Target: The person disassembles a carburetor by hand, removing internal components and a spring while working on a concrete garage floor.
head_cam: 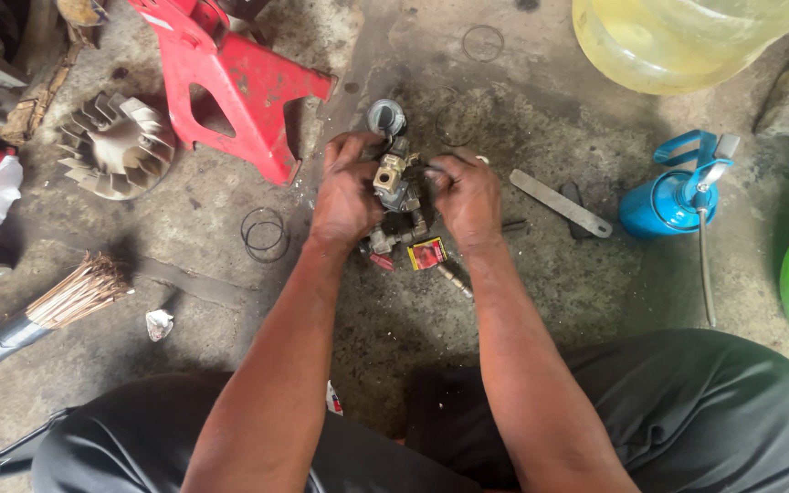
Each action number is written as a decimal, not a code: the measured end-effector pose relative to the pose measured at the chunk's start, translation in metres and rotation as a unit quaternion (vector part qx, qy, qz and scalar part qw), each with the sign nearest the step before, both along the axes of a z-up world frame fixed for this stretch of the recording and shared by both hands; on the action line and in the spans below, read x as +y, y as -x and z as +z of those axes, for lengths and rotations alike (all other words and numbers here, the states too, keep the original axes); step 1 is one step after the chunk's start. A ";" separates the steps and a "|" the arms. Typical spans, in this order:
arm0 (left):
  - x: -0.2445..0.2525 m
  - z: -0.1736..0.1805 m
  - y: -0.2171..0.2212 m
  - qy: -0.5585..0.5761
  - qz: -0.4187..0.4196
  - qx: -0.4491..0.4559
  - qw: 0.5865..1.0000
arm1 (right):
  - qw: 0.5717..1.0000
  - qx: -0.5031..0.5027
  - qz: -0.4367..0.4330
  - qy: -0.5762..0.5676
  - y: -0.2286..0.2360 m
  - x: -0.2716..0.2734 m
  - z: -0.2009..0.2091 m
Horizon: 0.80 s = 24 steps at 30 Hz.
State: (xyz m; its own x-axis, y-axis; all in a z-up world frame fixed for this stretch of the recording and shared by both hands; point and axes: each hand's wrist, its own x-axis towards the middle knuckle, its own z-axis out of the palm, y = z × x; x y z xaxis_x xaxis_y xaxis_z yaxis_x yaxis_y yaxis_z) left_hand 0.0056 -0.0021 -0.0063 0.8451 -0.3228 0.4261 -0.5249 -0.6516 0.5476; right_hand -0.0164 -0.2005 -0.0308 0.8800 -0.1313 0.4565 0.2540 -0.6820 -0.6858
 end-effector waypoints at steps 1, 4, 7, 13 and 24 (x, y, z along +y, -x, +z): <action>-0.001 0.000 0.002 -0.002 0.000 0.001 1.000 | 1.000 0.001 0.000 -0.002 0.001 0.001 -0.001; 0.002 0.001 0.003 0.053 0.001 0.027 0.998 | 0.999 -0.017 -0.003 -0.040 0.003 0.004 -0.002; 0.017 0.003 0.002 0.001 0.038 0.026 0.999 | 0.999 -0.008 0.035 -0.002 0.003 0.014 -0.001; 0.003 -0.004 -0.003 0.005 -0.010 0.000 1.000 | 0.996 0.024 0.044 -0.067 -0.001 0.003 0.001; 0.006 -0.003 -0.007 -0.061 -0.021 0.012 0.998 | 0.998 0.026 0.024 -0.059 0.003 -0.004 0.001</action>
